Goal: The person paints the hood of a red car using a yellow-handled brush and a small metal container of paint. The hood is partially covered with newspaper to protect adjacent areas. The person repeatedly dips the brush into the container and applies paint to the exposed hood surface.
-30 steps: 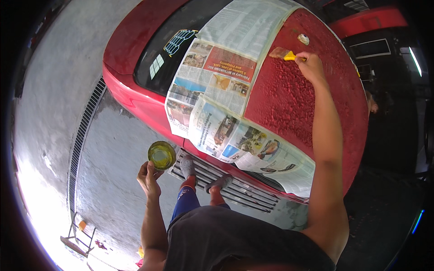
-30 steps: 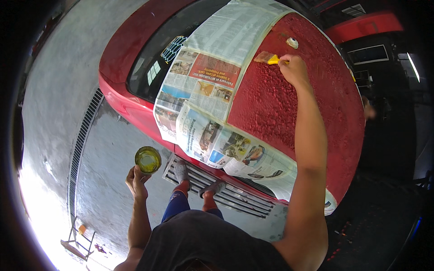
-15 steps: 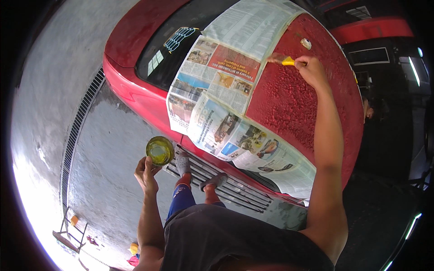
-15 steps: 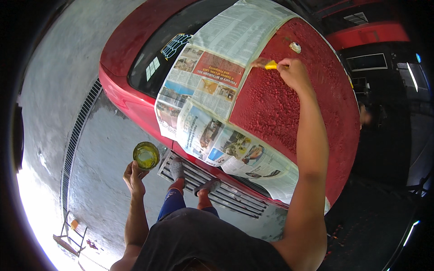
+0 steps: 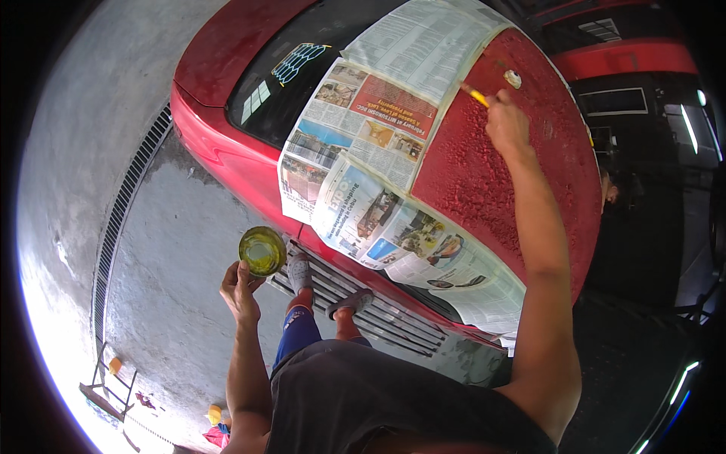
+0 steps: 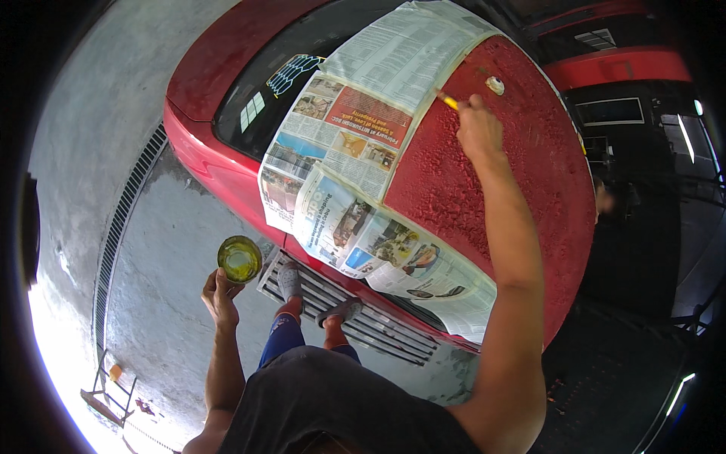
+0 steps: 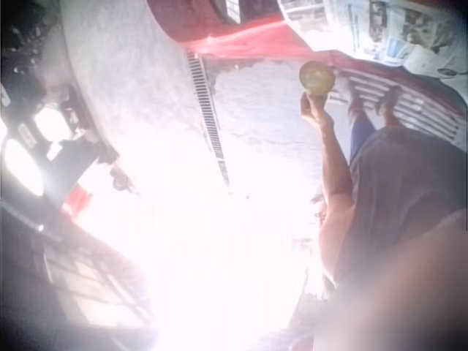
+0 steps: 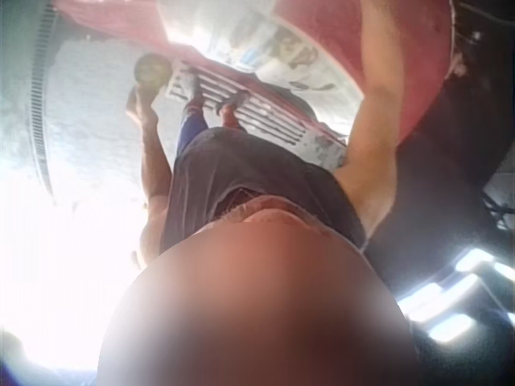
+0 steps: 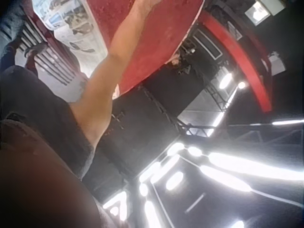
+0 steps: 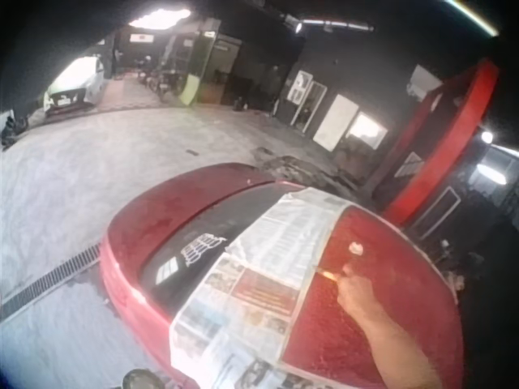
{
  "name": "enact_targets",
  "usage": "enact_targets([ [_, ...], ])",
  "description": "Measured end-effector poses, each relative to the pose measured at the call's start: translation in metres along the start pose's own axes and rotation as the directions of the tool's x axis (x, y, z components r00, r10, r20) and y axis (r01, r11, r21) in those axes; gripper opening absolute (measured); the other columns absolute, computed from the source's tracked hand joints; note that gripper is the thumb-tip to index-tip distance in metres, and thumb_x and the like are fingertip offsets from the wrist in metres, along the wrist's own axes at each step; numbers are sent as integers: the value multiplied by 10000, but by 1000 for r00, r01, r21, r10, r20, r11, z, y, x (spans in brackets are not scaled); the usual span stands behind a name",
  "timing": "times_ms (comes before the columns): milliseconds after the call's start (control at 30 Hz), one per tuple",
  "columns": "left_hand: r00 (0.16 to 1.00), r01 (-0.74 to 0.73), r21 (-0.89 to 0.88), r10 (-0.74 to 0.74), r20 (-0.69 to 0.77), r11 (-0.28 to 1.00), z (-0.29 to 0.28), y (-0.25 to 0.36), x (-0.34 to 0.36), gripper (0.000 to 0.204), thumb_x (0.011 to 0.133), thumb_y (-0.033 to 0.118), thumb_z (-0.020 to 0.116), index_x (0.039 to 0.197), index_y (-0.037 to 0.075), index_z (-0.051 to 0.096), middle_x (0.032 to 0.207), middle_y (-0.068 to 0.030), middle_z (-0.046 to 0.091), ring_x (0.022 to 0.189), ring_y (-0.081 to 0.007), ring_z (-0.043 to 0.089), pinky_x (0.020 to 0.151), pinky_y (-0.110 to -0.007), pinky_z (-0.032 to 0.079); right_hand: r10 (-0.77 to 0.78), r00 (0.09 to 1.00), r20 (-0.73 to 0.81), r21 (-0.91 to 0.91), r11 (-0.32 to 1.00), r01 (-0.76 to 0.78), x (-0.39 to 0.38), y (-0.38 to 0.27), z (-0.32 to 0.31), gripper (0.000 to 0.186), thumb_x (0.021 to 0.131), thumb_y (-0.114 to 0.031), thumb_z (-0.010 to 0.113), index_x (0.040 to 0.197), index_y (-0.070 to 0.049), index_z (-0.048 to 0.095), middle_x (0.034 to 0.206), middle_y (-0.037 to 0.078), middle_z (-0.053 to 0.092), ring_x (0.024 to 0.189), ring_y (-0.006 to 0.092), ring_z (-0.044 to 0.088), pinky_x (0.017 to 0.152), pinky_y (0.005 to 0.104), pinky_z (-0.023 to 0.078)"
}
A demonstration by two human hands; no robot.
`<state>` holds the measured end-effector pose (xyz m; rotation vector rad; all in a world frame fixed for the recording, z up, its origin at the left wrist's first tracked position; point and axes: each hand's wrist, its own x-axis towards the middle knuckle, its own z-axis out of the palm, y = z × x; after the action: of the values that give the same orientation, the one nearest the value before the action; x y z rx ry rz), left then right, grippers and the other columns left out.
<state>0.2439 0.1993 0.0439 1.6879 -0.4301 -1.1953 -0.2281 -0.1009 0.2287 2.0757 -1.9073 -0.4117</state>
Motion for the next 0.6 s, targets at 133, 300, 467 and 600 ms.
enact_targets([
  [133, 1000, 18, -6, -18, -4, 1000, 0, -2, 1, 546, 932, 430, 629, 1075, -97, 610, 842, -121, 657, 715, -182, 667, 643, -327, 601, -147, 989, 19, 38, 988, 147, -31, -20, -4, 237, 823, 16, 602, 1047, -29, 662, 1026, 150, 551, 916, 332, 655, 773, 441, 563],
  [300, 1000, 27, -18, -27, 8, 999, -2, -1, 2, 549, 930, 430, 633, 1082, -97, 611, 832, -121, 660, 707, -185, 668, 652, -332, 601, -135, 984, 120, 171, 979, 113, -50, -8, -39, 294, 831, 27, 600, 1090, -80, 688, 1032, 104, 573, 951, 307, 645, 828, 442, 543],
  [467, 997, 70, -58, -68, 29, 996, 0, 0, 2, 552, 901, 399, 679, 1075, -119, 598, 894, -134, 640, 760, -199, 666, 682, -349, 614, 27, 1000, -16, 106, 994, -25, -7, 0, -25, 292, 837, 22, 605, 1090, -97, 690, 1041, 98, 588, 949, 309, 642, 827, 444, 533],
  [600, 998, 56, -57, -54, 23, 997, -3, 0, 1, 548, 906, 400, 673, 1079, -115, 601, 901, -135, 640, 767, -202, 666, 686, -351, 615, -11, 1000, 24, 161, 987, 7, -10, -8, -9, 282, 833, 25, 610, 1076, -91, 693, 1034, 98, 588, 948, 313, 640, 819, 440, 529],
])
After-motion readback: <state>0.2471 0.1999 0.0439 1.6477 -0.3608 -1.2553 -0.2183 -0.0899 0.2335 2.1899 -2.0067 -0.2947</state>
